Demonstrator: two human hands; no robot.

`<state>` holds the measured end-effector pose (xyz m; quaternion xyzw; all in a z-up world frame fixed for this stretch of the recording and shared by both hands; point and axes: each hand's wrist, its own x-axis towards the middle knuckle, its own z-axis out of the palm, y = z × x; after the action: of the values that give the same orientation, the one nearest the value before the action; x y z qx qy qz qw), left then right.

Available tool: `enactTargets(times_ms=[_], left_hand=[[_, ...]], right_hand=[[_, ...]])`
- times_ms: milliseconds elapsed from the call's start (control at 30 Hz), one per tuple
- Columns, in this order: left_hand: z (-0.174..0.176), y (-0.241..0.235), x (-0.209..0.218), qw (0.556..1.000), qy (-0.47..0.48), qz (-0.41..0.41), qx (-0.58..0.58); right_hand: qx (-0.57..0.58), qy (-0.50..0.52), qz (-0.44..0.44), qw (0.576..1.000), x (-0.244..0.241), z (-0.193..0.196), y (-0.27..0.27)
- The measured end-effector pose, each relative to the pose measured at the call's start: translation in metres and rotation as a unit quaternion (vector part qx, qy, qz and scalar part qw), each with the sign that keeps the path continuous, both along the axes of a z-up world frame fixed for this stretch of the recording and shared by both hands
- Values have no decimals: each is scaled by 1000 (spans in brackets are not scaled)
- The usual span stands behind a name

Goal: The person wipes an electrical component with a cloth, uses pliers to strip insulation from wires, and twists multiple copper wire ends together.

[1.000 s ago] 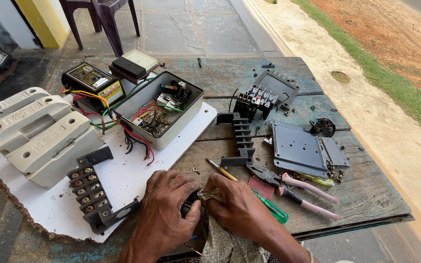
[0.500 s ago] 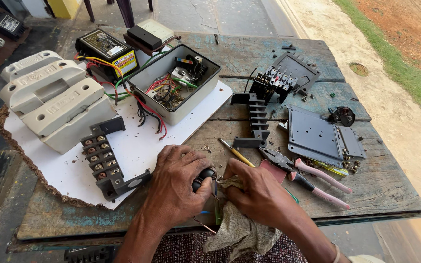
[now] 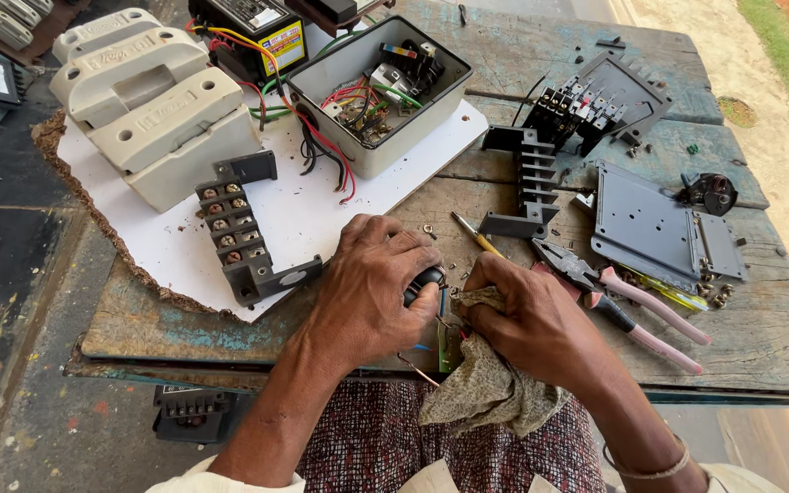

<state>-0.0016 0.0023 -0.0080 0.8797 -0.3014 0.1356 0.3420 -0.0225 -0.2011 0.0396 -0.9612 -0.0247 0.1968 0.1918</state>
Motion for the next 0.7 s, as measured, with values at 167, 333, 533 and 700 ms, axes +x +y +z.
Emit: enactTargets(times_ms=[167,333,533,700], left_hand=[[1,1,3,1000,-4,-4,-14],[2,1,1,1000,15,13,-4],[2,1,3,1000,-12,2,-10],[3,1,-1,999,-10,22,-20]], right_hand=[[166,-124,38,978,17,-11,10],[99,-19,-12,995,3,-1,7],[133,-75,22,988,16,-7,7],[106,-73,5,992,6,-6,11]])
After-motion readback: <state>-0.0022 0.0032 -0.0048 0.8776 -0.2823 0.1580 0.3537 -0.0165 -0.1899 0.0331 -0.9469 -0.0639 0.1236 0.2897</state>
